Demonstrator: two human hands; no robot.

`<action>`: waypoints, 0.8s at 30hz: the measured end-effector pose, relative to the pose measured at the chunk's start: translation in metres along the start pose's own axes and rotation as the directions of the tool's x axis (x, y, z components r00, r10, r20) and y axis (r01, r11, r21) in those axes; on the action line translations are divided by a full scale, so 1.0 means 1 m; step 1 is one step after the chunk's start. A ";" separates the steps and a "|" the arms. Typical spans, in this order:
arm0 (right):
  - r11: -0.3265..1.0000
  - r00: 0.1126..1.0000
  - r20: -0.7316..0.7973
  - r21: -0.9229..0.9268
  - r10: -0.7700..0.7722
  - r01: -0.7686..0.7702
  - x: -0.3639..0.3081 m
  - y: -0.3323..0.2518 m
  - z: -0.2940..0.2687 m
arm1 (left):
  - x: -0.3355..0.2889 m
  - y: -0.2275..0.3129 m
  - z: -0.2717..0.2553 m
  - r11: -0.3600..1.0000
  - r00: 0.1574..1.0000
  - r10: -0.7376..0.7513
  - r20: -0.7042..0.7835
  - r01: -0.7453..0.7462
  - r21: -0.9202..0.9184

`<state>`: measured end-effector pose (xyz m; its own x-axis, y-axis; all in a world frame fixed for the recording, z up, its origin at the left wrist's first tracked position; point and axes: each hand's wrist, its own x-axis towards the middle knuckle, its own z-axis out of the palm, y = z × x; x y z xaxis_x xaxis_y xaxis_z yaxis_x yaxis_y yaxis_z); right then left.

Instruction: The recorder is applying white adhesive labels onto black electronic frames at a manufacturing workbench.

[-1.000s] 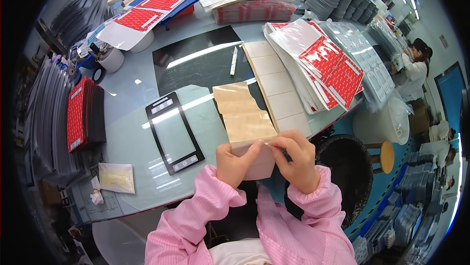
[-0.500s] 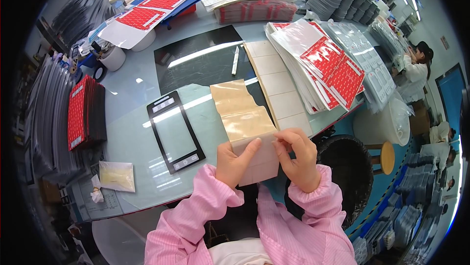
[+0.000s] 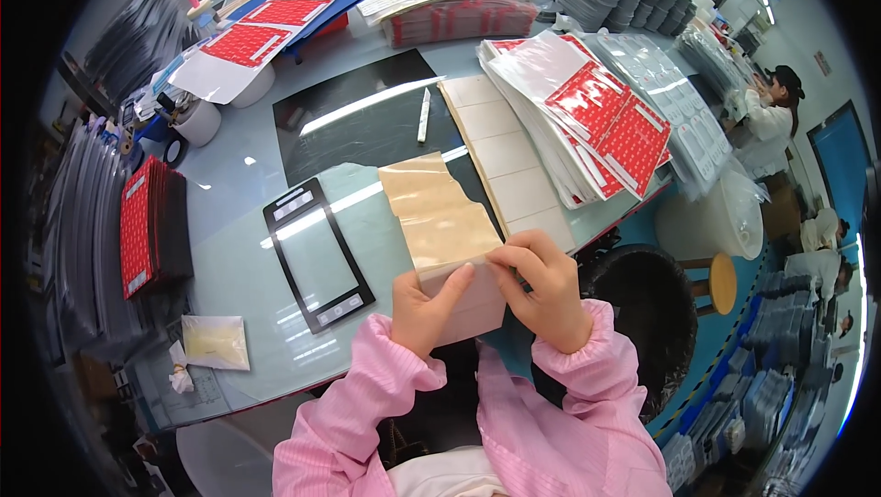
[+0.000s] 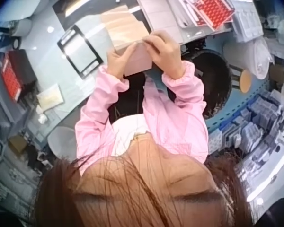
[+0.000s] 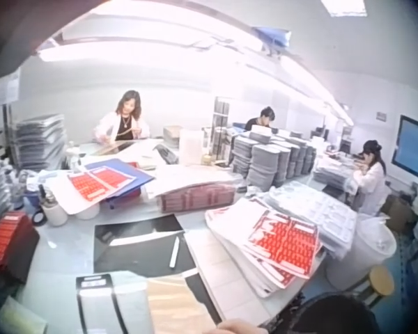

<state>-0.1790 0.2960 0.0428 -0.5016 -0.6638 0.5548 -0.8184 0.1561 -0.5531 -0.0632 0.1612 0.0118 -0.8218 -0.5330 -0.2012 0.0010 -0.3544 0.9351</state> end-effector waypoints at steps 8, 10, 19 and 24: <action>0.991 0.990 0.035 0.015 -0.136 0.136 -0.007 -0.007 -0.009 | 0.005 0.003 -0.007 0.997 0.997 -0.071 -0.038 0.070 -0.038; 0.973 0.970 0.081 0.019 -0.229 0.228 -0.009 -0.013 -0.017 | 0.008 0.000 -0.009 0.995 0.996 -0.082 -0.045 0.080 -0.057; 0.977 1.000 -0.014 0.214 0.011 -0.008 0.008 -0.026 -0.069 | 0.005 -0.006 -0.021 0.999 0.996 -0.019 0.082 0.016 0.041; 0.901 0.958 0.126 0.329 0.256 -0.284 0.035 -0.001 -0.075 | -0.002 -0.006 -0.029 0.998 0.968 -0.011 0.250 -0.005 0.063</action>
<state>-0.2160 0.3273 0.1091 -0.6550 -0.6882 0.3121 -0.5027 0.0886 -0.8599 -0.0452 0.1417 -0.0017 -0.9380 -0.3204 -0.1323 -0.0311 -0.3023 0.9527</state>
